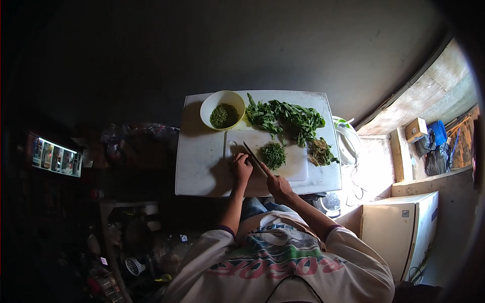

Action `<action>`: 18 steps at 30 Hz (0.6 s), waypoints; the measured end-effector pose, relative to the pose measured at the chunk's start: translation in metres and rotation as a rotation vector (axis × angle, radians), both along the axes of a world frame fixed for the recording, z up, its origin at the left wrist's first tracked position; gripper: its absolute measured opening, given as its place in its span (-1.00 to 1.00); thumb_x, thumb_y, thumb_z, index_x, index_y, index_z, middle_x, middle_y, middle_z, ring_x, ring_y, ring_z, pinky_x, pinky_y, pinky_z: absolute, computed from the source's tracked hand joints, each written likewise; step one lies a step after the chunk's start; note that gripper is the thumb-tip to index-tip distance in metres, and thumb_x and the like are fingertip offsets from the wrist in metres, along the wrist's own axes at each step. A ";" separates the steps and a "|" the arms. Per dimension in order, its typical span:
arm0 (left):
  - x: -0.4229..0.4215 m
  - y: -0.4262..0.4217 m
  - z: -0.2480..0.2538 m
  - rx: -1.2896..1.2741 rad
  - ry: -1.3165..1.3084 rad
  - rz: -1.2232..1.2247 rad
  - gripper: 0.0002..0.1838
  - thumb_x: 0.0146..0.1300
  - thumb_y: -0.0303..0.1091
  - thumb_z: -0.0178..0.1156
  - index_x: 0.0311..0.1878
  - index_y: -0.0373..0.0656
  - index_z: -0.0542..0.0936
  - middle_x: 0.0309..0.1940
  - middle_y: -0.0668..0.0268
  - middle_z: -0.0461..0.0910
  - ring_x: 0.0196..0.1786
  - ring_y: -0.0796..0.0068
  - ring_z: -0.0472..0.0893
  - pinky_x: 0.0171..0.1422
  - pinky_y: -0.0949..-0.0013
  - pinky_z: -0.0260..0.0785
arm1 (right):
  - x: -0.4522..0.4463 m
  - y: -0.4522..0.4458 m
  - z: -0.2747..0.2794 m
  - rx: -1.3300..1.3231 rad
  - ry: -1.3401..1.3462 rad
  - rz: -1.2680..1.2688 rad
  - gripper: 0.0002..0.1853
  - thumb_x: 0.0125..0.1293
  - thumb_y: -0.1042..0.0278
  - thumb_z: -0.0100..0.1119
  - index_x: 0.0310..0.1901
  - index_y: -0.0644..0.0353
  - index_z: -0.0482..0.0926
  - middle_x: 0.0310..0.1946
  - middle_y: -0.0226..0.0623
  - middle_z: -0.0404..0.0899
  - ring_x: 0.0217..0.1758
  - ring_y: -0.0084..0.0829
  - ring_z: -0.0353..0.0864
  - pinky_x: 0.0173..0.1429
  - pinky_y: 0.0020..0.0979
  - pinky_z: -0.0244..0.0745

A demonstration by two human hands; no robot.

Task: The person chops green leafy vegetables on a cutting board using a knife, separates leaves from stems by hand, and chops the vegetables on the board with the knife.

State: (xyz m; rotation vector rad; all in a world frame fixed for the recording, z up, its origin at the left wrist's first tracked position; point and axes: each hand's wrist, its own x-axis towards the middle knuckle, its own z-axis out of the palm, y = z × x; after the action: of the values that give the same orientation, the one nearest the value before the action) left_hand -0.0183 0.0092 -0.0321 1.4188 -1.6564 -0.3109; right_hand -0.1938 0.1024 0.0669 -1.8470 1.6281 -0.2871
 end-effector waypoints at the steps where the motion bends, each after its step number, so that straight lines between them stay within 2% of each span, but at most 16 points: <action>1: 0.000 0.000 -0.002 -0.031 -0.018 0.000 -0.73 -0.08 -0.60 0.20 -0.22 -0.27 0.64 -0.22 0.09 0.61 -0.07 -0.05 0.60 0.07 0.08 0.49 | -0.003 0.004 -0.003 0.006 0.010 0.007 -0.17 0.37 0.39 -0.05 0.61 -0.34 -0.11 -0.48 0.18 0.64 -0.39 0.19 0.69 -0.26 0.17 0.54; 3: 0.000 -0.002 -0.002 -0.016 -0.029 -0.003 -0.74 -0.07 -0.60 0.20 -0.22 -0.27 0.63 -0.22 0.09 0.61 -0.08 -0.05 0.60 0.06 0.08 0.50 | -0.007 0.011 -0.008 0.011 0.015 0.007 -0.17 0.38 0.40 -0.05 0.61 -0.35 -0.12 -0.47 0.18 0.64 -0.38 0.19 0.69 -0.25 0.17 0.54; 5: -0.001 -0.001 -0.001 0.004 -0.040 -0.011 -0.75 -0.05 -0.60 0.20 -0.22 -0.27 0.63 -0.22 0.08 0.61 -0.09 -0.05 0.61 0.05 0.09 0.50 | -0.011 0.018 -0.016 -0.041 0.024 -0.007 -0.19 0.38 0.40 -0.02 0.61 -0.32 -0.07 -0.53 0.16 0.60 -0.46 0.20 0.64 -0.35 0.16 0.47; 11: 0.000 0.000 0.004 0.064 -0.020 -0.032 -0.72 -0.06 -0.60 0.21 -0.19 -0.28 0.63 -0.20 0.10 0.64 -0.06 -0.02 0.64 0.06 0.13 0.50 | -0.017 0.028 -0.002 0.037 0.047 -0.044 -0.18 0.40 0.40 -0.02 0.62 -0.26 -0.10 -0.55 0.15 0.60 -0.49 0.19 0.61 -0.35 0.18 0.46; 14: 0.001 -0.002 -0.003 0.001 0.009 -0.052 -0.77 0.00 -0.60 0.19 -0.21 -0.27 0.63 -0.23 0.07 0.60 -0.12 -0.08 0.60 0.01 0.08 0.49 | -0.017 0.032 0.005 -0.005 0.016 -0.016 -0.18 0.39 0.41 -0.03 0.62 -0.26 -0.10 -0.57 0.13 0.59 -0.52 0.17 0.60 -0.37 0.18 0.45; 18: 0.002 -0.003 -0.001 0.049 -0.064 0.008 -0.80 0.00 -0.61 0.18 -0.25 -0.28 0.61 -0.23 0.05 0.59 -0.12 -0.11 0.59 0.00 0.08 0.48 | -0.015 0.030 0.030 0.094 0.072 0.028 -0.10 0.33 0.42 0.03 0.62 -0.32 -0.15 -0.47 0.12 0.65 -0.40 0.12 0.69 -0.26 0.11 0.56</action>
State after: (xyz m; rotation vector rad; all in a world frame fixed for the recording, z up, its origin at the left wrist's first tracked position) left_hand -0.0167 0.0064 -0.0331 1.4855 -1.7047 -0.3063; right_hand -0.2092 0.1322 0.0965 -1.8261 1.6338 -0.1311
